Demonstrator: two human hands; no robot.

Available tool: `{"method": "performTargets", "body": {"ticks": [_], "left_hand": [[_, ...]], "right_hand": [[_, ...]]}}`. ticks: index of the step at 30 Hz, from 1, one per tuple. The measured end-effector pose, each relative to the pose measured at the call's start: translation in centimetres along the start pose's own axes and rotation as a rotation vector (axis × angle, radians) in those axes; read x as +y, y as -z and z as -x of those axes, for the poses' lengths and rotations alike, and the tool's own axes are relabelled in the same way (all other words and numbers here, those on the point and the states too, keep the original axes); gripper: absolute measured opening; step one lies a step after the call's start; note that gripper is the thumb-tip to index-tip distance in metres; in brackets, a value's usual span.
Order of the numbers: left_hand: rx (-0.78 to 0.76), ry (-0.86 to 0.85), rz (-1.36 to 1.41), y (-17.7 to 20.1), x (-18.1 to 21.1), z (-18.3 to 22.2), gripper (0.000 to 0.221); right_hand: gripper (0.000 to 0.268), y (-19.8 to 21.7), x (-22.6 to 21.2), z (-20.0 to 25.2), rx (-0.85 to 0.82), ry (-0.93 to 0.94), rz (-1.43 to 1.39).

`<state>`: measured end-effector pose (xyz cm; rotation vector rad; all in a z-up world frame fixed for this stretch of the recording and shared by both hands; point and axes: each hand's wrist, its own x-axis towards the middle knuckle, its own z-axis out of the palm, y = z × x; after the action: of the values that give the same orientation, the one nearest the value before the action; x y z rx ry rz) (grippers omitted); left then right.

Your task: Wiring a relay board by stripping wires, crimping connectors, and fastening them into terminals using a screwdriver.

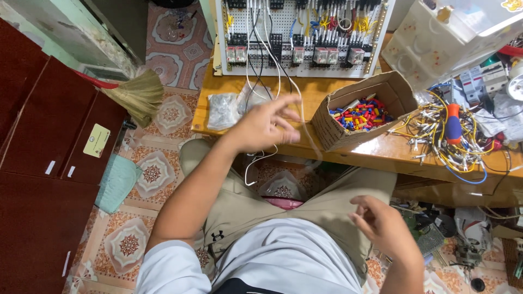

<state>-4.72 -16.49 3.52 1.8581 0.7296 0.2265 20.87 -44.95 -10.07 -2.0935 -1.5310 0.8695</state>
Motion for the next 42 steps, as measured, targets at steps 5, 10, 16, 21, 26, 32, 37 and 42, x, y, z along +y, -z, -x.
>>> {"method": "performTargets", "body": {"ticks": [5,10,16,21,26,32,37,42], "left_hand": [[0.296,-0.134,0.098,-0.9,-5.2,0.7,0.038],[0.684,-0.033,-0.237,-0.3,-8.1,-2.7,0.029],[0.365,0.189,-0.547,0.0,-4.0,-6.3,0.063],[0.489,0.169,-0.048,0.4,-3.4,-4.0,0.048],[0.408,-0.030,0.138,0.1,-2.0,2.8,0.014],[0.345,-0.136,0.545,-1.8,-3.5,7.7,0.021],[0.224,-0.098,0.931,-7.3,-3.2,9.2,0.022],[0.228,-0.197,0.980,-12.6,-3.3,8.1,0.026]], "right_hand": [[0.027,-1.2,-1.6,-0.3,-0.116,-0.017,-0.048],[0.030,-1.4,-3.7,-0.2,-0.229,-0.113,-0.005],[0.029,-3.0,-2.8,-0.5,-0.180,0.020,-0.006],[0.027,-2.9,-2.3,0.1,-0.207,-0.007,-0.067],[0.027,-2.1,-2.6,0.6,-0.172,0.048,-0.193],[0.025,-2.4,-4.1,0.5,-0.017,0.257,-0.405],[0.055,-3.0,-9.8,-0.3,0.037,0.596,-0.705],[0.023,-5.5,-12.4,-0.9,0.039,0.673,-0.665]]}}
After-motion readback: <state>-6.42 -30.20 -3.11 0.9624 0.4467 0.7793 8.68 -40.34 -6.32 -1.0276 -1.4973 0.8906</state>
